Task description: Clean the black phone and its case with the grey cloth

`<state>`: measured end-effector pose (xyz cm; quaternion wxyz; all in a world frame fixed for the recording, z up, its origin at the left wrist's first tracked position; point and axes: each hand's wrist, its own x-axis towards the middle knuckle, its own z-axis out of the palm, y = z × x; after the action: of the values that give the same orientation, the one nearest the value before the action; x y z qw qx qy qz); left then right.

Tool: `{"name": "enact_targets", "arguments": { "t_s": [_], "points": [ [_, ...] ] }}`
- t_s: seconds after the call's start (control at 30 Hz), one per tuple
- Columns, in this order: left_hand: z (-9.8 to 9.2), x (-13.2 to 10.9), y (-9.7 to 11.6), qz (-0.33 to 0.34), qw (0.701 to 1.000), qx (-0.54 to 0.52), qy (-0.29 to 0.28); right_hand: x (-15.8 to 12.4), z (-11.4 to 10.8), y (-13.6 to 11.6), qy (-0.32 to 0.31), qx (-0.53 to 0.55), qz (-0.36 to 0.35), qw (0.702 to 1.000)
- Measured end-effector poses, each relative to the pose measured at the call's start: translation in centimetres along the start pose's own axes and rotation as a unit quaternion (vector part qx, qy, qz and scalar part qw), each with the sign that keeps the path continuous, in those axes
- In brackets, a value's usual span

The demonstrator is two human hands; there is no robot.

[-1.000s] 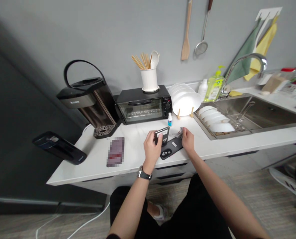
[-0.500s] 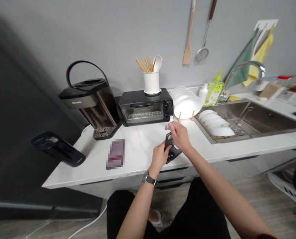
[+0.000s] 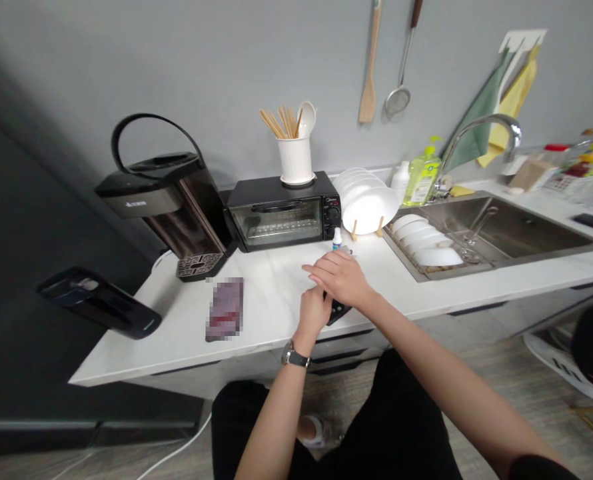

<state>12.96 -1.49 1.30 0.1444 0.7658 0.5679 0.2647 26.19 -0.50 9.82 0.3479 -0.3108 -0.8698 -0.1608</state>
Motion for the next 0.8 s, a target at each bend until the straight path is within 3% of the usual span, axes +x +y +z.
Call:
{"name": "enact_targets", "arguments": {
  "t_s": [0.13,0.27,0.37,0.43,0.53,0.67,0.8],
  "points": [
    [-0.1,-0.2,0.2,0.020,0.997,-0.066,0.034,-0.3,1.0,0.9,0.098,0.017,0.159,0.982],
    [0.1,-0.3,0.3,0.013,0.995,-0.092,0.046,-1.0,2.4,1.5,0.200,0.153,0.368,0.895],
    [0.1,-0.3,0.2,0.021,0.996,-0.080,0.045,-1.2,3.1,0.8,0.241,0.198,0.417,0.854],
    [0.0,-0.3,0.0,0.032,0.996,-0.072,0.036,-1.2,3.1,-0.1,0.260,0.174,0.392,0.865],
    [-0.1,-0.2,-0.1,0.040,0.997,-0.056,0.026,-1.0,2.6,-0.9,0.234,0.088,0.285,0.925],
    [0.2,0.0,-0.3,0.020,1.000,0.002,0.010,-0.9,1.9,-0.6,0.102,0.002,0.110,0.989],
    [0.4,0.2,-0.2,0.005,1.000,0.021,-0.005,-0.6,1.6,0.3,-0.007,-0.033,0.002,0.999]
  ]
}}
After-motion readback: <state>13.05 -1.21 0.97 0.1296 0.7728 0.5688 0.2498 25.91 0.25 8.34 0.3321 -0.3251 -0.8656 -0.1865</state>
